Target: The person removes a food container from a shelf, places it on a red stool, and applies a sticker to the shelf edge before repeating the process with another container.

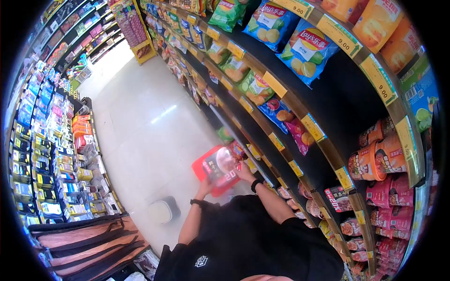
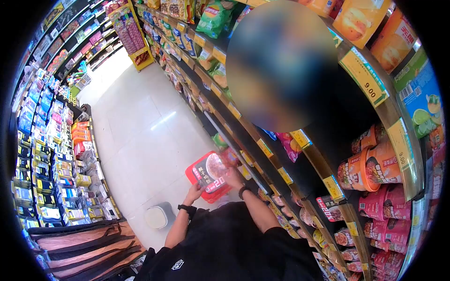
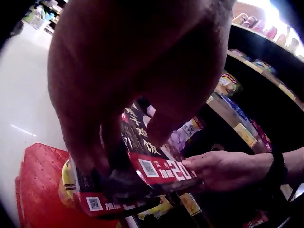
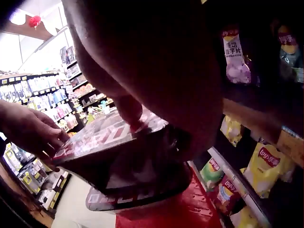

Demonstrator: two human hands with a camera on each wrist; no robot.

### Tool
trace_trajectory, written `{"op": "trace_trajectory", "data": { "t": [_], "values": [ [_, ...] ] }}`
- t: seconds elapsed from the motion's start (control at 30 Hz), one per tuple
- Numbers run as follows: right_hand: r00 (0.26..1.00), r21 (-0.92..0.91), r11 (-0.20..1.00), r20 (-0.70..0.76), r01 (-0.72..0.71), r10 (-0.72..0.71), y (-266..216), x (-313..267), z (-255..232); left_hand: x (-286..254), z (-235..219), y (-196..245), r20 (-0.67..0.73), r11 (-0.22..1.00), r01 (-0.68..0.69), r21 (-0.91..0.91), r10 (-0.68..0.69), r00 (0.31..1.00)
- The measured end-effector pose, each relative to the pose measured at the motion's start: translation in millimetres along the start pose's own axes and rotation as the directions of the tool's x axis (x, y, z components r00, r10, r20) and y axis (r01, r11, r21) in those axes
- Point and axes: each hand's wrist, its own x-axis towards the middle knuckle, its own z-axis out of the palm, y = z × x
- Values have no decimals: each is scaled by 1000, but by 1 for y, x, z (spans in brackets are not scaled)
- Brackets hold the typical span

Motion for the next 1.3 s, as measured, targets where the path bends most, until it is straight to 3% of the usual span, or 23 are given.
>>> {"op": "trace_trajectory", "data": {
  "t": [0.1,0.23,0.3,0.33,0.37,0.43,0.5,0.53,0.63,0.67,0.77,0.8,0.93,1.03,1.07,1.17,1.2,1.3],
  "values": [
    [996,-83,996,91,20,-12,-16,-5,-15,-1,-10,33,31,939,142,313,-159,987],
    [993,-133,985,-29,109,-114,-3,-15,-12,-16,-7,60,-65,983,79,165,-70,995],
    [957,-46,980,-214,192,-197,-6,-37,-12,-28,-9,98,-140,992,48,121,-30,990],
    [930,-10,972,-290,234,-227,-17,-49,-20,-33,-11,120,-107,999,-39,-11,38,994],
    [892,12,960,-374,280,-255,-28,-60,-32,-31,-7,123,-105,999,-47,-5,46,993],
    [900,22,974,-387,225,-200,-45,-89,-54,-26,6,123,-83,998,-64,-4,63,995],
    [873,32,975,-453,218,-180,-60,-117,-76,-34,2,179,-77,985,-173,-5,172,982],
    [888,101,982,-449,157,-96,-58,-126,-82,-33,4,185,-21,991,-128,36,128,992],
    [846,111,989,-533,99,-25,-75,-157,-118,-31,23,216,52,988,-156,17,155,987],
    [797,60,989,-600,133,-71,-68,-162,-122,-30,29,229,116,990,-140,17,137,984],
    [745,93,989,-667,113,-22,-61,-183,-138,-19,51,256,234,968,-251,31,237,943],
    [710,56,997,-704,53,2,-55,-191,-136,-14,57,256,257,960,-278,20,264,930],
    [625,164,986,-774,39,104,-66,-226,-161,-5,86,281,338,912,-410,37,374,864],
    [478,129,992,-870,-13,119,-38,-236,-158,4,113,291,395,850,-525,30,473,788],
    [425,97,995,-900,-15,94,-30,-237,-162,2,122,312,430,869,-494,19,439,789],
    [308,84,994,-946,-71,102,-19,-242,-177,18,151,321,454,716,-680,156,560,693],
    [274,95,991,-954,-99,119,-19,-242,-183,26,163,320,451,770,-636,55,549,703],
    [211,146,984,-963,-106,166,-11,-240,-200,49,192,327,459,788,-616,14,542,704]
  ]
}}
